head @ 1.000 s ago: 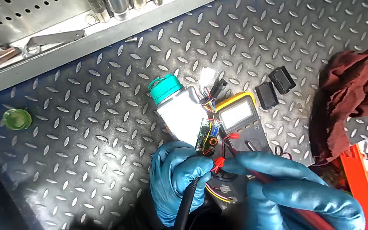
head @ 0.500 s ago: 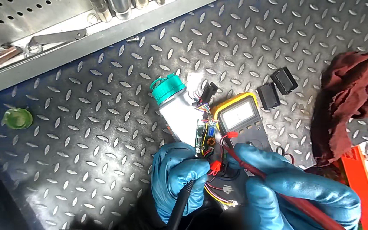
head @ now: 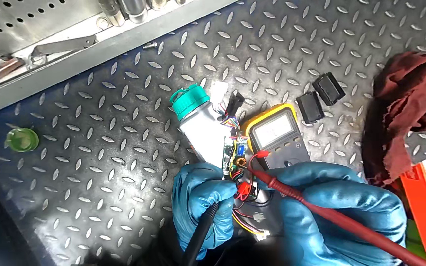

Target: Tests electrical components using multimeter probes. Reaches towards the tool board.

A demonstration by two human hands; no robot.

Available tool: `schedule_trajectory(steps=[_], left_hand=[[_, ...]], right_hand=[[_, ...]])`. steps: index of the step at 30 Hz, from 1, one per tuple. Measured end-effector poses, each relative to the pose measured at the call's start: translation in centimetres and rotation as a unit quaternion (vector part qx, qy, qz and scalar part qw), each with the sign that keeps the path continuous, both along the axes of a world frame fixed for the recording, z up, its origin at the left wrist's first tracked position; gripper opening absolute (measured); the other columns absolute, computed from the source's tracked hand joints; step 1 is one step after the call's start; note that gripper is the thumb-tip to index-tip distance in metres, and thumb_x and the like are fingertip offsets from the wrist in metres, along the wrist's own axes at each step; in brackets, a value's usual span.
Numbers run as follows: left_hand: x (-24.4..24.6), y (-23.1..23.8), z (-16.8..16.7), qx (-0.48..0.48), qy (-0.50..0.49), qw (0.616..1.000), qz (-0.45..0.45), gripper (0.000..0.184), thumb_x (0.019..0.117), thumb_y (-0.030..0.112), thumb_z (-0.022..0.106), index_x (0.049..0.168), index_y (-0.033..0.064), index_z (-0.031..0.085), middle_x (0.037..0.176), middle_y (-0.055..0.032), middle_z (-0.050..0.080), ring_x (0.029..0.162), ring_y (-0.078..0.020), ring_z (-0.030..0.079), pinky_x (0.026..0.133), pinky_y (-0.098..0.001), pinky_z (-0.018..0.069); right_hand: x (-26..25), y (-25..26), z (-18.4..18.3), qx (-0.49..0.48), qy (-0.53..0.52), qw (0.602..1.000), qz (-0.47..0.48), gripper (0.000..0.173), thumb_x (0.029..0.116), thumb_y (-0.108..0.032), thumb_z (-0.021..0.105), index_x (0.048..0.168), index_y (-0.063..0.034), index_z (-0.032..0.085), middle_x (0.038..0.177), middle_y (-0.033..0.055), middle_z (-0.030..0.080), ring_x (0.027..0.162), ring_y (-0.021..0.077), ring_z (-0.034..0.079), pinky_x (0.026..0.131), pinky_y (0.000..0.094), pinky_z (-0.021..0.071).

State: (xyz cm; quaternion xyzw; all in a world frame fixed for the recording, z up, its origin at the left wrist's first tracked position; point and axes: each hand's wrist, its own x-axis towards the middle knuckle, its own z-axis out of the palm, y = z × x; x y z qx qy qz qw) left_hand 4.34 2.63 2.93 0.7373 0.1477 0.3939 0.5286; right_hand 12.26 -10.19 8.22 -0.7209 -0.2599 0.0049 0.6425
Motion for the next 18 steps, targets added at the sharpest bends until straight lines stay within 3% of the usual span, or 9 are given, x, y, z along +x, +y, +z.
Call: schedule_trajectory(steps=[18], left_hand=[[-0.01,0.46,0.30,0.067,0.040,0.997,-0.003,0.016,0.1044,0.028,0.053,0.096,0.0198,0.064,0.099,0.0063,0.061,0.105,-0.0065,0.059,0.092,-0.0224,0.0504]], right_hand=[[-0.26,-0.18,0.02,-0.036,-0.034,0.998,0.026,0.011,0.0933,-0.014,0.069,0.102,-0.0194,0.064,0.111,-0.0018,0.070,0.102,0.0154,0.072,0.079,0.0280,0.0651]])
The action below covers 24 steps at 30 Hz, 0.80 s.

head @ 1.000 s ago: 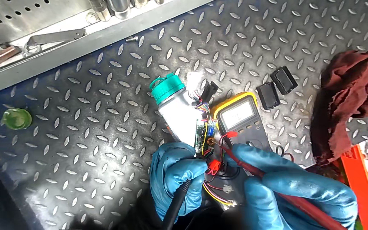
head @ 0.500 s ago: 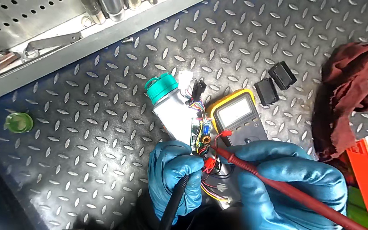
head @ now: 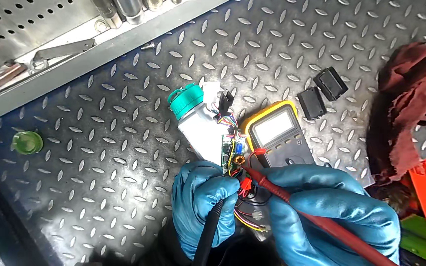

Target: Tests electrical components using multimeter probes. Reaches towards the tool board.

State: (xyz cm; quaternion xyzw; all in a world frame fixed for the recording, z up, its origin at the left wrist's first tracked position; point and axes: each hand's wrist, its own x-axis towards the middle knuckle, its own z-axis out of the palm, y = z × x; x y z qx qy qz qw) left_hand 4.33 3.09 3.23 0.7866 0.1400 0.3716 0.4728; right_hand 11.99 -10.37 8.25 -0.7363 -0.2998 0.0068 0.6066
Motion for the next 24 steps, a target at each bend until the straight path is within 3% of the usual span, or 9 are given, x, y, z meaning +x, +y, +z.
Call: schedule_trajectory(steps=[24], left_hand=[[-0.01,-0.02,0.26,-0.009,0.011,1.000,-0.002,0.016,0.1037,0.028,0.055,0.098,0.0189,0.066,0.100,0.0050,0.062,0.107,-0.0064,0.060,0.093,-0.0217,0.0506]], right_hand=[[0.02,0.46,0.56,-0.035,-0.046,0.998,0.024,0.011,0.0937,-0.013,0.068,0.102,-0.0181,0.061,0.112,-0.0027,0.068,0.102,0.0111,0.070,0.079,0.0221,0.0626]])
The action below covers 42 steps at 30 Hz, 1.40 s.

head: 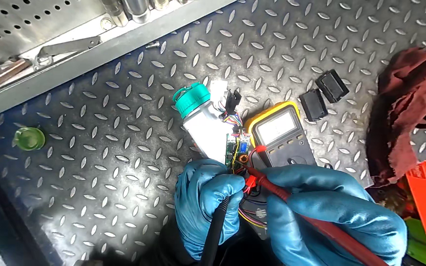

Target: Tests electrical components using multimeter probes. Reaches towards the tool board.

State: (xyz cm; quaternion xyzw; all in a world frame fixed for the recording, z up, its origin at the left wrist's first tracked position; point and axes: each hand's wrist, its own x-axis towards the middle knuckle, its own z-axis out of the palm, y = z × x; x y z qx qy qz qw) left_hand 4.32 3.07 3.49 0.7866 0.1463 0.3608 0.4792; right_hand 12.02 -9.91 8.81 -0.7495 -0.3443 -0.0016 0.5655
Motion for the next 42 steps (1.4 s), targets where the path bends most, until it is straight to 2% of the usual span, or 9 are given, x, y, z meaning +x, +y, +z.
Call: schedule_trajectory(steps=[8,30,42], left_hand=[[0.03,0.08,-0.05,0.001,-0.006,1.000,-0.004,0.015,0.1038,0.027,0.055,0.098,0.0188,0.066,0.100,0.0054,0.062,0.107,-0.0066,0.060,0.093,-0.0219,0.0504],[-0.05,0.04,-0.15,-0.008,-0.013,1.000,-0.006,0.013,0.1029,0.025,0.056,0.096,0.0185,0.065,0.099,0.0053,0.062,0.107,-0.0070,0.060,0.094,-0.0224,0.0508],[-0.06,0.05,-0.08,-0.006,-0.010,1.000,-0.004,0.014,0.1031,0.026,0.056,0.096,0.0185,0.065,0.098,0.0055,0.062,0.106,-0.0067,0.060,0.093,-0.0220,0.0510]], right_hand=[[-0.34,0.08,-0.10,0.022,0.024,0.999,-0.026,0.011,0.0929,-0.014,0.070,0.101,-0.0187,0.062,0.107,-0.0033,0.069,0.097,0.0113,0.071,0.075,0.0219,0.0630],[-0.22,0.49,-0.24,0.018,0.007,0.999,-0.033,0.011,0.0931,-0.015,0.070,0.100,-0.0192,0.062,0.109,-0.0038,0.069,0.102,0.0120,0.070,0.079,0.0232,0.0630],[-0.29,0.66,-0.21,0.021,0.010,0.999,-0.041,0.010,0.0928,-0.014,0.069,0.098,-0.0180,0.062,0.108,-0.0035,0.069,0.100,0.0112,0.071,0.077,0.0219,0.0628]])
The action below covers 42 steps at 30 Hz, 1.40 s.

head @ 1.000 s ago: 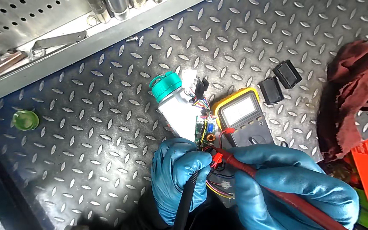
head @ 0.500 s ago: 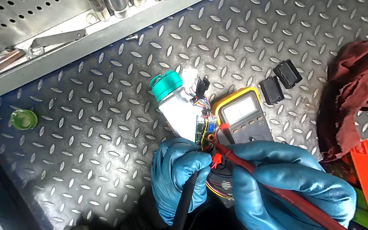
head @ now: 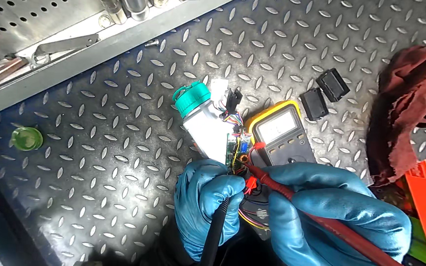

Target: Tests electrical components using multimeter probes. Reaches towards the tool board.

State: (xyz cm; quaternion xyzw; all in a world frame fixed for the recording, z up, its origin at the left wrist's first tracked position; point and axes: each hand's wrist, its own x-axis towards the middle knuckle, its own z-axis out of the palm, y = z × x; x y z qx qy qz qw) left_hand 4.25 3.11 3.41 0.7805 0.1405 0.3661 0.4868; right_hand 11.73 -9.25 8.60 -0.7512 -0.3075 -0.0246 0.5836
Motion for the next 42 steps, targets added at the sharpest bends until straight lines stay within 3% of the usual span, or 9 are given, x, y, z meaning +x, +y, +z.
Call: schedule_trajectory(steps=[10,27,42], left_hand=[[-0.03,-0.08,0.06,0.004,0.006,1.000,0.007,0.015,0.1032,0.027,0.056,0.096,0.0186,0.066,0.100,0.0051,0.063,0.107,-0.0070,0.060,0.093,-0.0222,0.0510],[0.01,-0.05,0.06,0.003,0.006,1.000,0.002,0.014,0.1032,0.026,0.055,0.098,0.0185,0.065,0.099,0.0049,0.062,0.107,-0.0066,0.060,0.093,-0.0214,0.0508],[0.08,0.01,-0.07,0.007,0.004,1.000,-0.002,0.013,0.1029,0.026,0.056,0.097,0.0186,0.066,0.099,0.0051,0.062,0.107,-0.0067,0.060,0.093,-0.0215,0.0508]], right_hand=[[-0.16,-0.48,0.14,0.027,-0.006,1.000,0.004,0.012,0.0930,-0.012,0.070,0.099,-0.0199,0.063,0.113,-0.0048,0.069,0.104,0.0122,0.071,0.080,0.0241,0.0638],[-0.02,-0.07,-0.25,0.004,-0.014,1.000,0.002,0.010,0.0927,-0.014,0.069,0.097,-0.0183,0.061,0.107,-0.0032,0.069,0.098,0.0112,0.071,0.076,0.0220,0.0631],[-0.15,-0.81,-0.07,0.019,-0.025,0.999,0.015,0.010,0.0926,-0.013,0.070,0.097,-0.0188,0.063,0.110,-0.0045,0.069,0.104,0.0120,0.070,0.081,0.0252,0.0636]])
